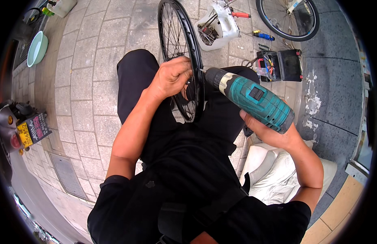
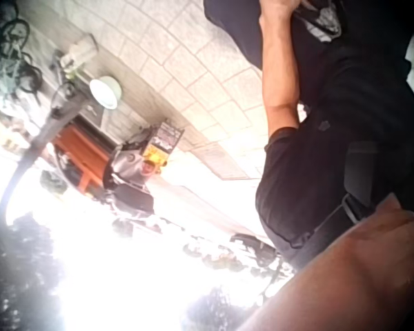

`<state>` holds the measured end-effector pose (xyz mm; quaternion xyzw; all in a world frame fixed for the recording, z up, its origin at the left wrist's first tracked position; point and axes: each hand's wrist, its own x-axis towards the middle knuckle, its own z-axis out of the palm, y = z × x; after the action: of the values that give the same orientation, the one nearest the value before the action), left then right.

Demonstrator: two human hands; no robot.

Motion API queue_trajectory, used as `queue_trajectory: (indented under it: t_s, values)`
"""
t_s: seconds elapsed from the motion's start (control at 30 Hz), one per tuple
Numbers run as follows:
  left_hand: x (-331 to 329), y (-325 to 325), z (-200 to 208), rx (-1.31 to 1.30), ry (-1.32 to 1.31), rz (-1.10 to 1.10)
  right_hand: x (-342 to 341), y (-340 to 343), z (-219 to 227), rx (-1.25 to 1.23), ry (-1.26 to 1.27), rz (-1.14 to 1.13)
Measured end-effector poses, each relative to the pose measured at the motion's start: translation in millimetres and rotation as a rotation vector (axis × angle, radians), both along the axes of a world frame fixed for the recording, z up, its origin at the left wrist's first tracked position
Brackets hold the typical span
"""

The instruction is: The person uses a cordless drill to tighten the nipples on a bicycle wheel rim. They hold the wheel between their legs and systematically move around the rim to tighten each nipple.

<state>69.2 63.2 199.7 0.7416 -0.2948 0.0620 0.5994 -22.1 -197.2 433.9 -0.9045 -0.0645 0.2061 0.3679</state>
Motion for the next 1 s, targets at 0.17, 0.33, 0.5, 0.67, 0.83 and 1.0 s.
queue_trajectory:
  t_s: [0.17,0.33,0.5,0.67,0.83,1.0]
  values:
    - [-0.8,0.6,-1.6,0.024,-0.002,0.014,11.2,-0.1,3.0,-0.01,0.024,0.08]
    - [-0.5,1.1,-5.1,0.028,-0.003,0.001,24.2,-13.1,-2.0,-0.082,-0.131,0.273]
    - [-1.7,2.2,-5.0,-0.002,0.005,-0.011,37.5,-5.9,11.3,-0.298,-0.316,0.462]
    - [-2.5,2.1,-1.9,-0.012,0.004,-0.008,53.8,1.3,26.6,-0.523,-0.528,0.727]
    - [-2.6,1.0,-2.7,-0.046,-0.011,-0.012,67.1,16.0,41.0,-0.623,-0.628,0.868]
    - [0.0,-2.3,9.2,-0.002,-0.073,0.011,93.4,26.4,57.7,-0.612,-0.555,0.933]
